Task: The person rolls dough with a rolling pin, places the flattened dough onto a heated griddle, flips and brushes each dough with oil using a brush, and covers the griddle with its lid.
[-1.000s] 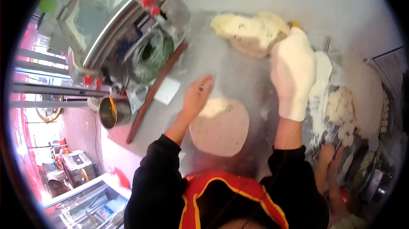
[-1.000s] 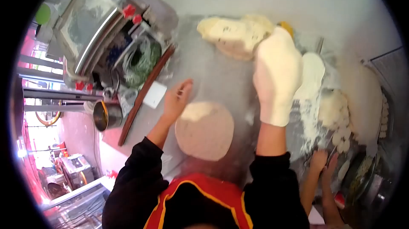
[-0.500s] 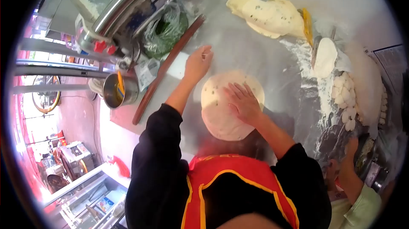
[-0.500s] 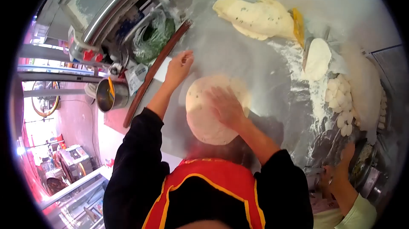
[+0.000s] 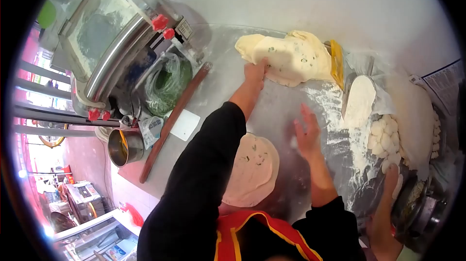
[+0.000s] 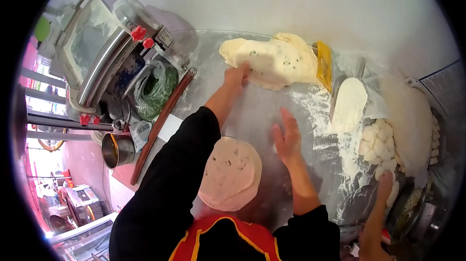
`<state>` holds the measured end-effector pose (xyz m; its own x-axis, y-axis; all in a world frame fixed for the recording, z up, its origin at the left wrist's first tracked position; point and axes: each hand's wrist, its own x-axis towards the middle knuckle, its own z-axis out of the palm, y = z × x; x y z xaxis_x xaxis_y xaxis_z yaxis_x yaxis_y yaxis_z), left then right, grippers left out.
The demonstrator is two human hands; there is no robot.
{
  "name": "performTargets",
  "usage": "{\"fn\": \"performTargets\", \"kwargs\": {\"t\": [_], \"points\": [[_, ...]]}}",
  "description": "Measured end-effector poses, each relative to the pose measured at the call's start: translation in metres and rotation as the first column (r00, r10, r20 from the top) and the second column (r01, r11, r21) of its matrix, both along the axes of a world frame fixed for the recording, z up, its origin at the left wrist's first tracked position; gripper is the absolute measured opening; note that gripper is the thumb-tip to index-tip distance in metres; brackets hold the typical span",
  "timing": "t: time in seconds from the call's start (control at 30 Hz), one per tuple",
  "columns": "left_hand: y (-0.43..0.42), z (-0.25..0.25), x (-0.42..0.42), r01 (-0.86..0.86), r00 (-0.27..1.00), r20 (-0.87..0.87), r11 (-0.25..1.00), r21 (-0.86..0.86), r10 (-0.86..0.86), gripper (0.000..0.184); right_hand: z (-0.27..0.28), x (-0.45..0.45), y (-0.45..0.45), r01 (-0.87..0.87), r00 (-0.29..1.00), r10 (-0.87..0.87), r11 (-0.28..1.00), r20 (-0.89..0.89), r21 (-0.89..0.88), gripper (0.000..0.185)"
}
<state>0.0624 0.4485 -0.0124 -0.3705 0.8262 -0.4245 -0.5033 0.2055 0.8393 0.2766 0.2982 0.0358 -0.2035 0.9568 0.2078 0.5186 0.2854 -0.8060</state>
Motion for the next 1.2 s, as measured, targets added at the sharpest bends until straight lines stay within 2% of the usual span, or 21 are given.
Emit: {"fn": "performTargets", "kwargs": {"t": [0.03, 0.2, 0.23, 0.33, 0.4, 0.43, 0.47, 0.5, 0.53, 0.57, 0.6, 0.67, 0.73, 0.77, 0.8, 0.9, 0.97, 1.03, 1.1, 1.17, 1.2], "points": [[0.0, -0.001, 0.0, 0.008, 1.0, 0.023, 0.998, -0.058, -0.006, 0.026, 0.001, 0.0, 0.009, -0.009, 1.0, 0.009, 1.0, -0.024, 0.009, 0.043], [-0.012, 0.003, -0.021, 0.205, 0.978, -0.045, 0.978, 0.041, -0.203, 0.033, 0.012, -0.008, 0.065, -0.035, 0.995, 0.042, 0.997, -0.096, 0.07, 0.041], [-0.013, 0.006, -0.022, 0.242, 0.97, -0.05, 0.968, 0.07, -0.239, 0.035, 0.012, -0.012, 0.078, -0.031, 0.987, 0.037, 0.999, -0.153, 0.04, 0.041], [-0.017, 0.036, -0.012, 0.244, 0.968, -0.032, 0.966, -0.082, -0.247, 0.034, 0.013, -0.027, 0.116, -0.026, 0.956, 0.018, 0.999, -0.292, -0.023, 0.04], [-0.011, 0.049, -0.001, 0.182, 0.982, -0.034, 0.975, -0.125, -0.187, 0.031, 0.014, -0.036, 0.144, -0.021, 0.94, 0.012, 1.0, -0.342, -0.021, 0.039], [-0.009, 0.051, 0.004, 0.146, 0.988, -0.033, 0.978, -0.149, -0.153, 0.03, 0.01, -0.038, 0.158, -0.025, 0.956, 0.04, 0.998, -0.289, 0.055, 0.039], [-0.002, 0.051, 0.005, 0.178, 0.87, -0.451, 0.98, -0.092, -0.2, 0.027, 0.003, -0.042, 0.168, -0.032, 0.969, 0.061, 0.992, -0.238, 0.126, 0.039], [0.01, 0.051, 0.004, 0.232, 0.588, -0.788, 0.971, -0.054, -0.185, 0.024, -0.002, -0.045, 0.178, -0.04, 0.979, 0.077, 0.98, -0.189, 0.196, 0.039], [0.014, 0.065, 0.008, 0.297, 0.196, -0.975, 0.954, -0.044, -0.107, 0.022, -0.002, -0.048, 0.189, -0.012, 0.923, 0.036, 0.998, -0.382, 0.063, 0.038], [0.016, 0.077, 0.021, 0.382, 0.095, -0.984, 0.918, -0.104, -0.151, 0.018, -0.002, -0.049, 0.196, -0.023, 0.838, -0.024, 0.997, -0.546, -0.079, 0.038], [0.011, 0.115, 0.046, 0.456, -0.007, -0.983, 0.874, -0.168, -0.185, 0.014, -0.003, -0.051, 0.202, -0.038, 0.716, -0.12, 0.977, -0.688, -0.209, 0.037], [-0.011, 0.153, 0.092, 0.604, -0.131, -0.972, 0.762, -0.234, -0.195, 0.007, -0.003, -0.048, 0.196, -0.11, 0.456, -0.292, 0.919, -0.841, -0.378, 0.036], [-0.03, 0.134, 0.128, 0.716, -0.302, -0.953, 0.666, -0.21, 0.025, 0.01, -0.004, -0.043, 0.167, -0.153, 0.288, -0.376, 0.89, -0.881, -0.429, 0.035], [-0.047, 0.142, 0.136, 0.741, -0.312, -0.949, 0.614, -0.272, -0.043, 0.011, -0.001, -0.042, 0.154, -0.172, 0.251, -0.382, 0.886, -0.889, -0.43, 0.035], [-0.062, 0.133, 0.142, 0.75, -0.26, -0.965, 0.621, -0.228, -0.041, 0.02, 0.0, -0.039, 0.14, -0.178, 0.244, -0.375, 0.889, -0.894, -0.422, 0.035], [-0.115, 0.149, 0.118, 0.809, 0.139, -0.987, 0.584, 0.069, -0.077, 0.032, 0.021, -0.033, 0.102, -0.16, 0.275, -0.308, 0.919, -0.91, -0.36, 0.034], [-0.146, 0.14, 0.079, 0.771, 0.324, -0.945, 0.594, 0.231, -0.053, 0.039, 0.044, -0.029, 0.08, -0.128, 0.348, -0.224, 0.951, -0.91, -0.283, 0.034], [-0.183, 0.137, 0.032, 0.648, 0.397, -0.914, 0.732, 0.209, -0.09, 0.031, 0.073, -0.026, 0.044, -0.094, 0.474, -0.1, 0.982, -0.875, -0.163, 0.034], [-0.227, 0.133, -0.019, 0.506, 0.369, -0.913, 0.862, 0.039, -0.175, 0.03, 0.106, -0.028, 0.015, -0.076, 0.593, 0.049, 0.997, -0.804, 0.004, 0.034], [-0.271, 0.127, -0.058, 0.324, 0.384, -0.895, 0.941, -0.1, -0.228, 0.028, 0.132, -0.032, -0.015, -0.102, 0.705, 0.202, 0.978, -0.68, 0.184, 0.034], [-0.291, 0.122, -0.073, 0.273, 0.409, -0.887, 0.956, -0.105, -0.214, 0.029, 0.135, -0.04, -0.03, -0.14, 0.758, 0.271, 0.956, -0.593, 0.257, 0.034]]}}
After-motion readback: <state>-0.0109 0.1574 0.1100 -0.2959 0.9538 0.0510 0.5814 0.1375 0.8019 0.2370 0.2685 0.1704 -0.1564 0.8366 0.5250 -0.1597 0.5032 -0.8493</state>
